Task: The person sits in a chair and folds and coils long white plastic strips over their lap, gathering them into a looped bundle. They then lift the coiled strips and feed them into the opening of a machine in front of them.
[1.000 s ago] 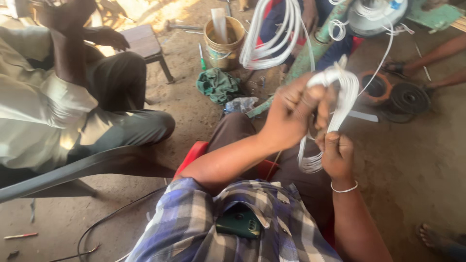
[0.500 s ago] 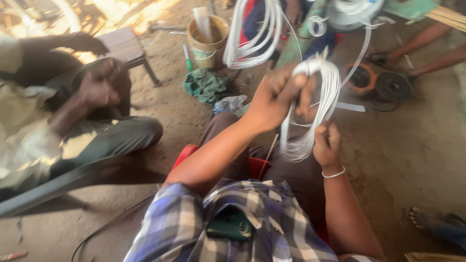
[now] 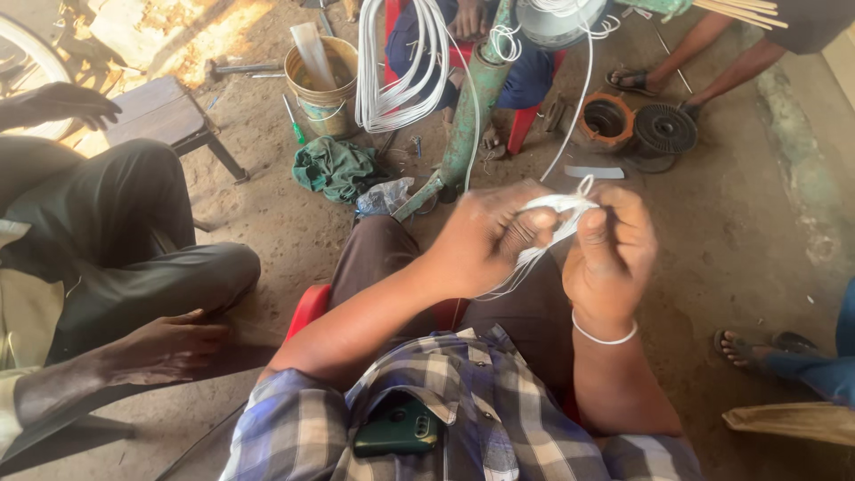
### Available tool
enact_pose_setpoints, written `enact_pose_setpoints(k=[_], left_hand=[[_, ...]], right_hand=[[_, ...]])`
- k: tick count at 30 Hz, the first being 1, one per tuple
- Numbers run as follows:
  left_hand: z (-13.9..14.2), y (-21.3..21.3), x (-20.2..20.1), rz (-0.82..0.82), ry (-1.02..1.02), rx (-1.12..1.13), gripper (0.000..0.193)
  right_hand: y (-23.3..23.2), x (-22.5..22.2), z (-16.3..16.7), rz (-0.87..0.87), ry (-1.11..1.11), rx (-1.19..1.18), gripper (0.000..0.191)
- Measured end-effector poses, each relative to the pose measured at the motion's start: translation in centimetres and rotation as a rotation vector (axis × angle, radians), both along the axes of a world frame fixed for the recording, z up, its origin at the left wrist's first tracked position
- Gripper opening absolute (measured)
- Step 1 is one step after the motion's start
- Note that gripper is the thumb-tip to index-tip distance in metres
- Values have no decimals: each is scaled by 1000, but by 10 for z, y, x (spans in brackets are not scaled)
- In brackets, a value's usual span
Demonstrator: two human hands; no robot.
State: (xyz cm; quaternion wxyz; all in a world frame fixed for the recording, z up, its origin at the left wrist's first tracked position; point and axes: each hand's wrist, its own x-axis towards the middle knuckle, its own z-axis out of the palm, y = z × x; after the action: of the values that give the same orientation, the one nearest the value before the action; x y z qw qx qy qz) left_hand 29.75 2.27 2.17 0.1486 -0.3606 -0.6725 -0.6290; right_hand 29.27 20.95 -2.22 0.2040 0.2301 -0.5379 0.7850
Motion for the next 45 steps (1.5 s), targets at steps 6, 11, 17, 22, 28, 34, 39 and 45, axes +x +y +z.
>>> enact_pose_setpoints(k=[6, 11, 17, 22, 28, 34, 39, 45], left_hand=[[-3, -9, 0, -80, -118, -1, 29], [-15, -5, -3, -282, -362, 72, 34], [-27, 9, 1, -194, -302, 164, 32], [-34, 17, 6, -86, -268, 178, 30], [-32, 20, 2, -110, -314, 260, 28], [-24, 11, 2, -54, -265, 250, 32], [-19, 14, 3, 10, -199, 250, 33], [-18, 19, 3, 15, -231, 306, 34]], right_hand=[[23, 9, 14, -14, -109, 427, 31], [26, 15, 22, -100, -28, 611, 28], [11, 23, 16, -128, -73, 526, 30], [4, 19, 12, -222, 24, 554, 26], [2, 14, 6, -136, -4, 444, 24], [7, 1, 1, 41, -33, 460, 36], [5, -1, 0, 234, -95, 318, 41], [-4, 5, -1, -184, 32, 564, 42]])
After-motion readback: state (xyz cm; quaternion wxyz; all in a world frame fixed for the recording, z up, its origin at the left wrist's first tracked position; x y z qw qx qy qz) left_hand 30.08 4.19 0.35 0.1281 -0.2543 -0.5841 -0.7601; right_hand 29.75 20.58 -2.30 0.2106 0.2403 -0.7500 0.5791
